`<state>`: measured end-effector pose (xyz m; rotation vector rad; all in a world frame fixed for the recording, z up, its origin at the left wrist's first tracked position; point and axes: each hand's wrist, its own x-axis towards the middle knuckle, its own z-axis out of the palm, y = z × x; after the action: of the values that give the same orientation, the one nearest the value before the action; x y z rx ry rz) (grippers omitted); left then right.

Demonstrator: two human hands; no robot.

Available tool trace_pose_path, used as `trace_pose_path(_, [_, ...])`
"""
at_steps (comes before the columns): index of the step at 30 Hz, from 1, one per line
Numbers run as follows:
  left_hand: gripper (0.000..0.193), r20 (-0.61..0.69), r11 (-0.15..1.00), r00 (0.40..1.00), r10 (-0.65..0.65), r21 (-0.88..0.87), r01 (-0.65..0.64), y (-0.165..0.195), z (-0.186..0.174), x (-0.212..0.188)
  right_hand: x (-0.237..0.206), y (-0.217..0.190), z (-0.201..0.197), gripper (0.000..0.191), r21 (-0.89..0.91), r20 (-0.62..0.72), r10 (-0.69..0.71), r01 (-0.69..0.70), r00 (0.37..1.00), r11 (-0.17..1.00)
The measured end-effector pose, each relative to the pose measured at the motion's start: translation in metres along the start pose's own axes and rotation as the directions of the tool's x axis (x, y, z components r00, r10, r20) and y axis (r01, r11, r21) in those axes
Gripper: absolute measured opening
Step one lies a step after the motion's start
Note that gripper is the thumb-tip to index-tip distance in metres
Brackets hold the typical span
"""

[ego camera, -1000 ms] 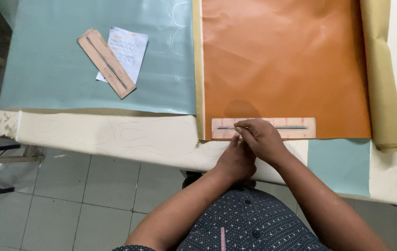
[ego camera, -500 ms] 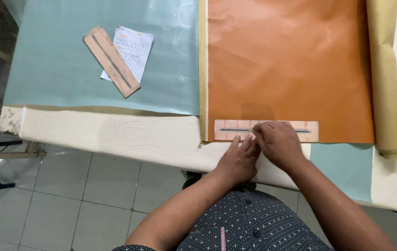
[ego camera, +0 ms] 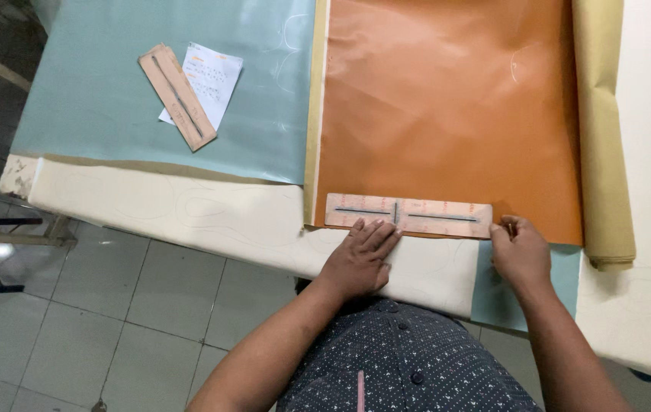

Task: The person uses a ruler and chalk to draw straight lines on a light green fabric roll, then switches to an orange fabric roll and continues marking lines with the same tools. The person repeatedly repositions the ruler and draws lines along its edge.

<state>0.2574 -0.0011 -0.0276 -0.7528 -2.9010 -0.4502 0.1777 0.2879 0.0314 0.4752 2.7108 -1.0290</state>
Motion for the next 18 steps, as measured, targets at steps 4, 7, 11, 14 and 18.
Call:
trace_pose_path(4, [0.068,0.024,0.995,0.999,-0.048,-0.083,0.049,0.008,0.003,0.0,0.009,0.008,-0.004,0.039,0.26,0.128,0.049,-0.081,0.991,0.962])
trace_pose_path(7, [0.057,-0.076,0.978,0.988,-0.137,-0.168,0.123,-0.003,-0.004,0.004,0.027,0.015,-0.01,0.026,0.446,0.176,-0.007,-0.073,0.984,0.892])
trace_pose_path(11, [0.047,-0.247,0.94,0.907,-0.34,-0.109,0.323,-0.047,-0.024,0.016,0.069,0.017,-0.009,0.013,0.616,0.133,0.024,-0.102,0.991,0.781])
trace_pose_path(14, [0.054,-0.29,0.898,0.854,-0.432,-0.059,0.435,-0.084,-0.039,0.027,0.094,0.012,-0.008,0.015,0.551,0.122,-0.076,-0.004,0.99,0.835])
trace_pose_path(18, [0.044,-0.216,0.879,0.862,-0.459,-0.249,0.406,-0.117,-0.05,0.028,0.106,-0.002,-0.004,0.015,0.433,0.225,-0.003,-0.097,0.974,0.896])
